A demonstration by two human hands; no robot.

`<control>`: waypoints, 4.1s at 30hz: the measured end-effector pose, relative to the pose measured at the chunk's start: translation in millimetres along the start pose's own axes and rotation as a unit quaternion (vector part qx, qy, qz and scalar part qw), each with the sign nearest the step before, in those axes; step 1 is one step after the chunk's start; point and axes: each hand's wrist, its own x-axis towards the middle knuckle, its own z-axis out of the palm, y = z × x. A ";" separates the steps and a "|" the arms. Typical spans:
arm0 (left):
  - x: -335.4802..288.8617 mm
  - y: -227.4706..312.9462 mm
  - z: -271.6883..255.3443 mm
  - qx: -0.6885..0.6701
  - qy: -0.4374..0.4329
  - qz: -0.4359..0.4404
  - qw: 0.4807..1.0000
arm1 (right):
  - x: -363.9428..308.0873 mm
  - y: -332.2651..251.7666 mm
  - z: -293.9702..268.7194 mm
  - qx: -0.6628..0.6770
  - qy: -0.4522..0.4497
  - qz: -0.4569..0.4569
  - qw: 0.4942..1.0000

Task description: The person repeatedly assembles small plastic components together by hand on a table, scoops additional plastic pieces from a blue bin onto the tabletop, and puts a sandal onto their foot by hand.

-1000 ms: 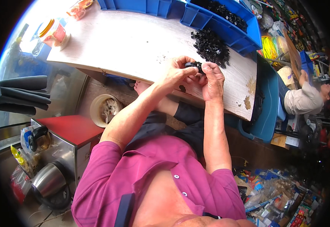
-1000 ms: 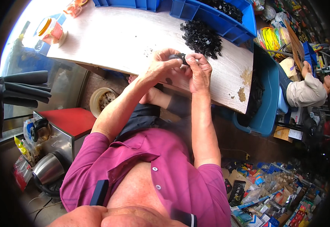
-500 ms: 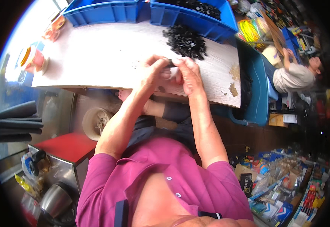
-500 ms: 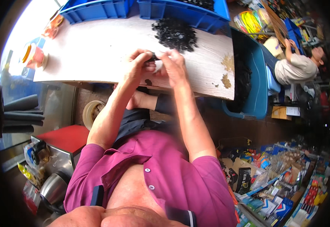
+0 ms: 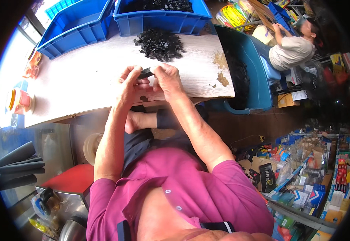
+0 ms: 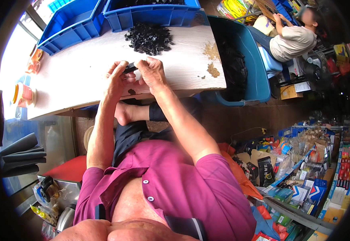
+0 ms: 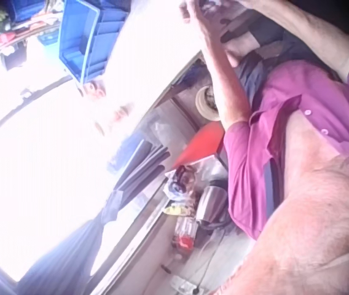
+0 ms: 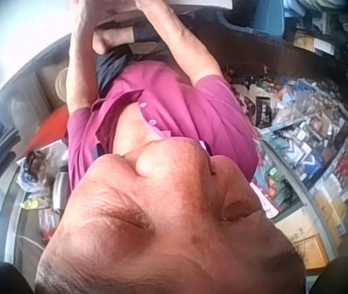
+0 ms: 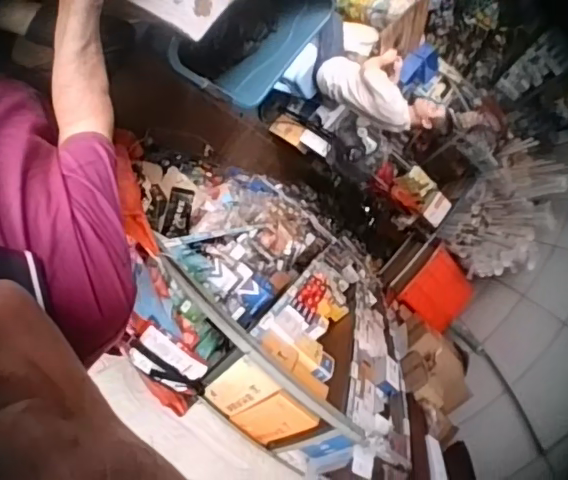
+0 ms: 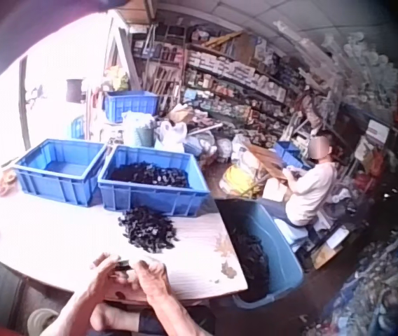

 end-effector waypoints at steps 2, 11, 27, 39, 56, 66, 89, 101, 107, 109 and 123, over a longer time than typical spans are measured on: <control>1.2 -3.2 -4.8 -0.009 -0.006 0.003 1.000 | -1.8 -1.1 -17.5 0.077 -0.005 0.022 0.997; -3.6 -17.3 4.0 0.022 -0.001 0.079 0.997 | -0.3 -76.5 -106.2 0.182 0.291 -0.081 0.936; -5.2 -34.3 12.5 0.126 -0.006 0.172 0.977 | -26.5 -13.4 -84.3 0.084 0.139 0.033 0.986; -12.3 -20.5 15.7 0.254 0.040 0.272 0.927 | -22.3 -11.6 -90.4 0.076 0.105 0.015 0.992; -13.8 -26.9 16.9 0.295 0.055 0.309 0.902 | -21.7 -4.9 -93.1 0.097 0.122 0.021 0.988; -16.7 -16.4 21.6 0.361 0.027 0.244 0.900 | -23.0 -15.1 -77.6 0.119 0.107 -0.010 0.987; -19.0 -29.8 22.1 0.416 0.015 0.281 0.865 | -24.6 -8.3 -87.5 0.159 0.058 -0.052 0.984; -15.7 -34.0 20.4 0.415 0.020 0.323 0.850 | -25.5 -11.3 -83.6 0.151 0.076 -0.049 0.984; -16.2 -36.4 19.6 0.423 0.017 0.350 0.836 | -25.7 -11.2 -83.2 0.147 0.081 -0.046 0.985; -16.6 -35.5 19.1 0.438 0.017 0.350 0.828 | -25.8 -11.3 -82.8 0.132 0.085 -0.045 0.987; -18.4 -32.4 24.1 0.478 0.014 0.398 0.783 | -24.1 -11.8 -81.2 0.124 0.094 -0.053 0.986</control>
